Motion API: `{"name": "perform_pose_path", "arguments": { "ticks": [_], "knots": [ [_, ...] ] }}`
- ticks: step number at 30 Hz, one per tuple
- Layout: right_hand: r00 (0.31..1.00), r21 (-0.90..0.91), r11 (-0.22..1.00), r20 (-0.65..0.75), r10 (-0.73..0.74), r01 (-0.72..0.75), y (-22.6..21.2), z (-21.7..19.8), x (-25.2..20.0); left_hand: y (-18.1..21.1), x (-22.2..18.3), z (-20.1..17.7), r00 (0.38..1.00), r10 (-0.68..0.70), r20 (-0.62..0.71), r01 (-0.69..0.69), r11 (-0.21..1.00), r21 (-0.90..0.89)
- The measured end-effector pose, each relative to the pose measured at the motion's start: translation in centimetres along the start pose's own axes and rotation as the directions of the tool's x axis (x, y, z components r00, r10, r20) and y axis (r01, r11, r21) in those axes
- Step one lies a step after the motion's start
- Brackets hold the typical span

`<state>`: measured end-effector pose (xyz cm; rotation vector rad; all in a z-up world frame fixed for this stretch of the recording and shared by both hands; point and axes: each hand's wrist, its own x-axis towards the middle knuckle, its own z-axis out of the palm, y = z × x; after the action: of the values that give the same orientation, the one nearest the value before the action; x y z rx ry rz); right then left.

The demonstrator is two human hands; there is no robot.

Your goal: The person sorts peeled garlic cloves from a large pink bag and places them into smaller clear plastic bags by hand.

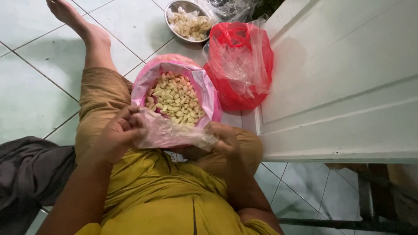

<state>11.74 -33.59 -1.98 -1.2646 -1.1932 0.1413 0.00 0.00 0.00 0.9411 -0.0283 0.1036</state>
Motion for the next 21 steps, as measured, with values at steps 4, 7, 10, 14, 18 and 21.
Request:
{"name": "perform_pose_path", "arguments": {
  "ticks": [4,7,10,14,18,21],
  "knots": [
    [0.931,0.130,0.985,-0.334,0.149,-0.112,-2.9,2.1,4.0,2.1,-0.5,2.9,0.998,0.059,0.025,-0.056,0.993,-0.103],
    [0.600,0.392,0.901,-0.681,0.420,-0.186,-4.1,4.2,5.8,2.3,-1.5,4.4,0.967,0.164,-0.194,-0.191,0.973,-0.131],
    [0.368,0.336,0.897,-0.826,0.427,-0.287,-2.7,6.9,4.6,1.6,-2.8,5.9,0.922,0.218,-0.321,-0.191,0.975,0.114],
    [0.670,0.029,0.875,-0.632,0.390,-0.483,-1.5,11.8,1.5,-6.9,-3.6,3.8,0.943,0.024,-0.332,0.064,0.966,0.252],
    [0.790,-0.179,0.833,-0.467,0.397,-0.524,-2.8,13.8,2.7,-11.3,-3.3,3.8,0.932,-0.124,-0.341,0.175,0.977,0.123],
    [0.687,-0.121,0.780,-0.569,0.452,-0.614,2.0,10.4,-1.1,-7.7,-2.4,3.3,0.961,-0.024,-0.276,0.130,0.919,0.372]
  ]
}}
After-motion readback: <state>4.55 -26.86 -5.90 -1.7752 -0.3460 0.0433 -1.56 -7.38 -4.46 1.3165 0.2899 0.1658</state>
